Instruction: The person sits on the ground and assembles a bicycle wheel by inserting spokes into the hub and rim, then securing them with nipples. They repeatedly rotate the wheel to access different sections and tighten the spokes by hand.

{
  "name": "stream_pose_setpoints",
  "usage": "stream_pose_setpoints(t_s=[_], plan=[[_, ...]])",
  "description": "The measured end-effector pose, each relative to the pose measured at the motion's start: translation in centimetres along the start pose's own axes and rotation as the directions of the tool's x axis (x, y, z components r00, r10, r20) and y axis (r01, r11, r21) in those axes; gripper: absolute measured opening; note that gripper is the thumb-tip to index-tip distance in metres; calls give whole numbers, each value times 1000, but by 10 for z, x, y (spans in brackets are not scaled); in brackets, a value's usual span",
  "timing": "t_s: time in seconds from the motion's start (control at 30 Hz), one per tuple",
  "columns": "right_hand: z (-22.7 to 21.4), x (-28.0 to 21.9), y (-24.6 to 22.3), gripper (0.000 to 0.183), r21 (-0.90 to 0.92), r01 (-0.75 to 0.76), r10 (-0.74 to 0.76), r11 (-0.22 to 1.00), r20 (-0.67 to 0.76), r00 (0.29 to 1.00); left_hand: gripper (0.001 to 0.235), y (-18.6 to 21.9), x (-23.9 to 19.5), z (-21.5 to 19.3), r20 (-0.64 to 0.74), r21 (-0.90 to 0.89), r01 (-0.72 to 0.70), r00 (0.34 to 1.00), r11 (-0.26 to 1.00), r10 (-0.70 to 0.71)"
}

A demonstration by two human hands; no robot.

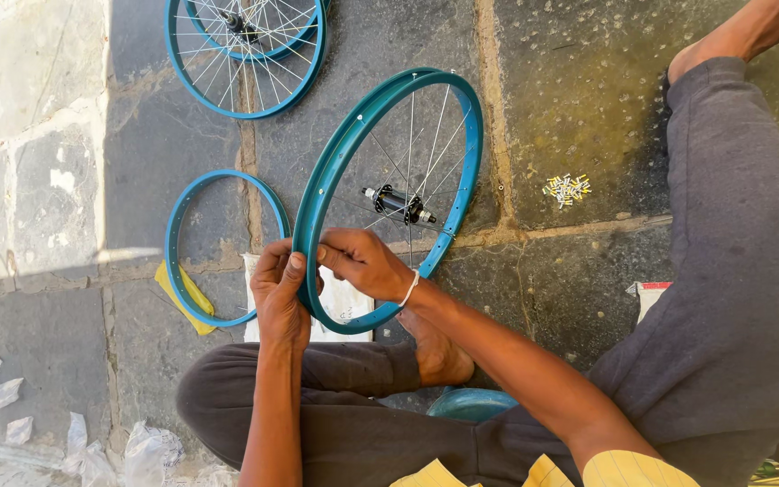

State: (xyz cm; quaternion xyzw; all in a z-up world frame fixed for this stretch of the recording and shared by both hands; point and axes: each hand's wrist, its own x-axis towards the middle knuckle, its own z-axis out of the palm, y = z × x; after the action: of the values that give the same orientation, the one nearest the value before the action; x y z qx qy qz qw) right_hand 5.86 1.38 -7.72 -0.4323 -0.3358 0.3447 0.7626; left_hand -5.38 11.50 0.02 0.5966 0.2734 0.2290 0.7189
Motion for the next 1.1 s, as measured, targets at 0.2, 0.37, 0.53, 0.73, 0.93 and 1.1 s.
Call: stream_pose_setpoints(t_s=[0.2,0.37,0.53,0.73,0.93,1.1], plan=[[-16,6,-15,25,219,-157,127,963,146,981,32,-5,-6,2,-9,12,-50,999,999,50],[-10,-2,-21,36,356,-59,24,933,100,995,30,-6,-8,2,-2,47,-84,996,995,85],[-6,1,-2,32,70,-71,65,995,87,994,31,-6,-7,3,-14,26,-71,997,997,71],[-11,-1,-21,30,214,8,-35,977,122,992,34,-3,-12,8,-22,38,-98,995,994,99],[-10,-3,-26,27,301,-15,-16,953,102,995,33,-3,-9,13,-32,53,-115,993,992,117],[-6,1,-14,23,86,-60,52,994,92,994,32,-5,-11,12,-36,52,-92,995,994,94]])
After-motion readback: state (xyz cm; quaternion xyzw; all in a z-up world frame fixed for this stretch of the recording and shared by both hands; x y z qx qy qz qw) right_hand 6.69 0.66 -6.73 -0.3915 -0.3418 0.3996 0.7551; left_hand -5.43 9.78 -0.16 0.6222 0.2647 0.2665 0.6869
